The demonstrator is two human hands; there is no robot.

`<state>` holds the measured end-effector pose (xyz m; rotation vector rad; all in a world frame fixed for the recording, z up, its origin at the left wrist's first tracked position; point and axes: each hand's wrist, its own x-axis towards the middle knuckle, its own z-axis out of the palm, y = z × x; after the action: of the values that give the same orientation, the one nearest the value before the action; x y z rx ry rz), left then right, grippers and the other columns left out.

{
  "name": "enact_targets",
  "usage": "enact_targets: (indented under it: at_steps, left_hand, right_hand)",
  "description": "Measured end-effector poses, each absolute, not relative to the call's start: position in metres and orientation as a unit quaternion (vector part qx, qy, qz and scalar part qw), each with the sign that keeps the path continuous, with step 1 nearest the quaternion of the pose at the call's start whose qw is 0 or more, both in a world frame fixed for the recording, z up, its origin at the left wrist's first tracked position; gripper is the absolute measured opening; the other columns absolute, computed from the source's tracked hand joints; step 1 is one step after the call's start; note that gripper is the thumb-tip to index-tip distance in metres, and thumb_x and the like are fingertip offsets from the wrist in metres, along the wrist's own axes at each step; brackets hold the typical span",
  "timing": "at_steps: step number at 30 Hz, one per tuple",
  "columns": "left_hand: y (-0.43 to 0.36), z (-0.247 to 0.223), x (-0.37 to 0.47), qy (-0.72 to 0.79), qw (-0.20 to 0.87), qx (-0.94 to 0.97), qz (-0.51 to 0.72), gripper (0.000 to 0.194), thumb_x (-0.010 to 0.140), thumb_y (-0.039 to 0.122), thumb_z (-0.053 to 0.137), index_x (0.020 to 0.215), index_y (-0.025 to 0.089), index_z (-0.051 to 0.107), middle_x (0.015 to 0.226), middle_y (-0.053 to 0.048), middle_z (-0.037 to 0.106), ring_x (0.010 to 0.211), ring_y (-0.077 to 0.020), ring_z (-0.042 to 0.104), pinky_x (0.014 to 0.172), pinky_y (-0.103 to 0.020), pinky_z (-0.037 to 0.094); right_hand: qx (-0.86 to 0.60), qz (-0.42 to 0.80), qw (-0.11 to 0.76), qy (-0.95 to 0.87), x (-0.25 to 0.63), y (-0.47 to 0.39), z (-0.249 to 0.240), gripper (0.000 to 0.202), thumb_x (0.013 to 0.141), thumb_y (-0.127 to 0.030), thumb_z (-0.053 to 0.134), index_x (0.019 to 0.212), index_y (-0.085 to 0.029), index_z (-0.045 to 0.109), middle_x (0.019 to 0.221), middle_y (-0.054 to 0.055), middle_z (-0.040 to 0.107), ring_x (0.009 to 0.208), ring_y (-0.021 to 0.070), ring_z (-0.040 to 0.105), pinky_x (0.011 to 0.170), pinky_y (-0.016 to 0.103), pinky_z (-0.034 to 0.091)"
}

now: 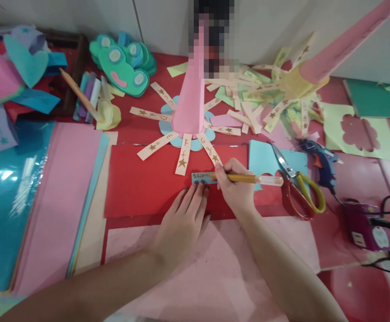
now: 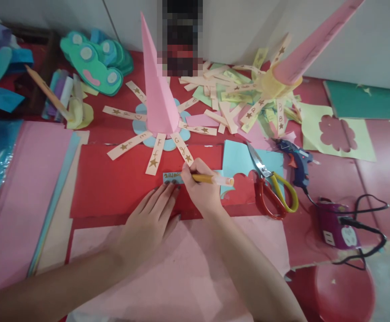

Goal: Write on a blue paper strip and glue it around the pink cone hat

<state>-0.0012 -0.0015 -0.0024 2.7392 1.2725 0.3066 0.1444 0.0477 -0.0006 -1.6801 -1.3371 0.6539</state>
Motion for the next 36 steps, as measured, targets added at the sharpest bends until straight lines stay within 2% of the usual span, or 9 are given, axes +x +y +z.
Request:
enact_targets:
  at_steps: [6,12,21,28,32,36]
  left_hand:
    - [-0.0009,-0.0012,-0.0017,0.413,0.031,0.905,0.102,0.042,0.092,0.024,0.034,0.124,0.002,0.050,0.128,-0.017,0.054,0.119,-0.0254,0.050,0.099,-0.037,0.039]
    - [-0.0005,-0.0002,-0.0011,0.414,0.028,0.904,0.104,0.041,0.092,0.024,0.035,0.123,0.002,0.051,0.127,-0.016,0.055,0.118,-0.0250,0.051,0.098,-0.037,0.041]
    - [-0.0002,0.0012,-0.0010,0.413,0.022,0.905,0.103,0.040,0.092,0.024,0.035,0.122,0.003,0.052,0.128,-0.016,0.055,0.117,-0.0254,0.052,0.096,-0.038,0.042]
    - [-0.0011,-0.0008,-0.0008,0.417,0.026,0.902,0.111,0.041,0.092,0.025,0.036,0.123,0.003,0.051,0.128,-0.015,0.055,0.117,-0.0255,0.052,0.097,-0.037,0.042]
    - [-0.0008,-0.0002,-0.0010,0.417,0.041,0.902,0.104,0.042,0.092,0.025,0.037,0.125,0.003,0.049,0.130,-0.017,0.053,0.119,-0.0262,0.050,0.099,-0.038,0.040]
    - [-0.0021,0.0012,-0.0019,0.412,0.036,0.906,0.090,0.043,0.092,0.027,0.039,0.130,0.009,0.047,0.132,-0.017,0.051,0.120,-0.0277,0.049,0.100,-0.041,0.039]
  right_hand:
    - [-0.676,0.273,0.431,-0.532,0.1442,0.0478,-0.0014,0.033,0.081,-0.030,0.053,0.054,-0.020,0.038,0.043,-0.008,0.040,0.039,0.0058,0.040,0.042,0.020,0.032]
    - [-0.664,0.263,0.433,-0.550,0.1444,0.0477,-0.0002,0.034,0.080,-0.024,0.053,0.051,-0.020,0.034,0.041,-0.009,0.036,0.037,0.0051,0.034,0.040,0.020,0.029]
    - [-0.666,0.279,0.441,-0.533,0.1440,0.0475,0.0012,0.034,0.080,-0.024,0.052,0.052,-0.021,0.034,0.043,-0.008,0.035,0.038,0.0052,0.034,0.040,0.020,0.030]
    - [-0.651,0.238,0.457,-0.558,0.1440,0.0493,-0.0021,0.033,0.077,-0.019,0.050,0.051,-0.020,0.030,0.045,-0.008,0.029,0.041,0.0048,0.028,0.039,0.019,0.028]
    - [-0.666,0.250,0.461,-0.531,0.1453,0.0482,-0.0027,0.034,0.078,-0.021,0.052,0.051,-0.021,0.030,0.044,-0.009,0.030,0.039,0.0051,0.032,0.039,0.019,0.030]
    - [-0.677,0.262,0.514,-0.457,0.1509,0.0481,-0.0002,0.034,0.081,-0.027,0.054,0.055,-0.022,0.032,0.041,-0.009,0.036,0.038,0.0082,0.048,0.041,0.020,0.039]
